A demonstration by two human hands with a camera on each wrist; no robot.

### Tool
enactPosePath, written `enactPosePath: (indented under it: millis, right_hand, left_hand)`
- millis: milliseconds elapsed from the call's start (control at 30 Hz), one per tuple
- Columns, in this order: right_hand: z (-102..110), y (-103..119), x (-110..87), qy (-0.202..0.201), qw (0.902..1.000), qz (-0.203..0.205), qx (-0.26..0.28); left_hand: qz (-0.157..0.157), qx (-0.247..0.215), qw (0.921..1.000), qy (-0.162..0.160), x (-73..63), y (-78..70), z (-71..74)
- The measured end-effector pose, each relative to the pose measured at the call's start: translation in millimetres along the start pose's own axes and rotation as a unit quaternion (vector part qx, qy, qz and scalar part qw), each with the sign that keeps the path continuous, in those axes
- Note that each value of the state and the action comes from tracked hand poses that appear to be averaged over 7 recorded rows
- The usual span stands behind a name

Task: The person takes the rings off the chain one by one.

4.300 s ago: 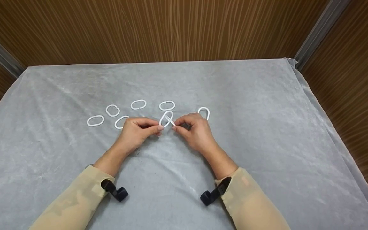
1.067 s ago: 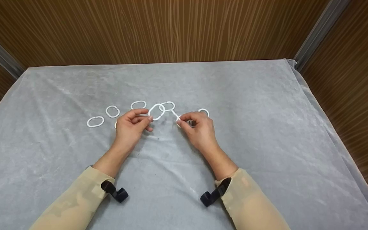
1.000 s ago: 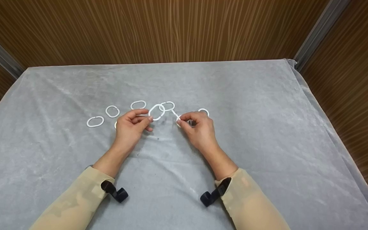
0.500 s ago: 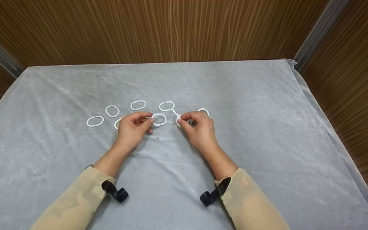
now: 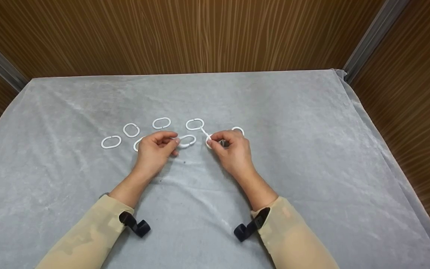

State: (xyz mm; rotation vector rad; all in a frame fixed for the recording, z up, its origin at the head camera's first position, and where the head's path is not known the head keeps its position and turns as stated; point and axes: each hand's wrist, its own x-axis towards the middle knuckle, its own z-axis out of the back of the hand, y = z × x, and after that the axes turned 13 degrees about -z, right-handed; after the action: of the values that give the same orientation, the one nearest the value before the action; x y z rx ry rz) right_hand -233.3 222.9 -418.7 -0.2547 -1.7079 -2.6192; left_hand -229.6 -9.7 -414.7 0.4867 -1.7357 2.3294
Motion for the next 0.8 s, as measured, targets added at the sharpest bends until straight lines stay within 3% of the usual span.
enactPosePath:
  millis: [167, 433, 600, 800]
  right_hand:
    - [0.2, 0.2, 0.4, 0.003, 1.0, 0.001, 0.004]
    - [-0.3, -1.6, 1.4, -0.007, 0.9998, 0.018, -0.001]
    - [-0.8, -3.2, 1.2, -0.006, 0.9995, 0.031, 0.004]
    - [-1.4, -3.1, 0.4, 0.005, 0.9989, 0.046, 0.011]
  left_hand:
    - [-0.009, 0.0, 0.9999, -0.005, 0.1, -0.7, 0.1]
    - [-0.025, -0.045, 0.9987, -0.002, -0.2, -1.1, 0.5]
    - [-0.034, -0.07, 0.9968, 0.015, -0.9, -1.1, 0.1]
    - [-0.023, -0.091, 0.9948, 0.039, -2.4, -3.2, -0.1]
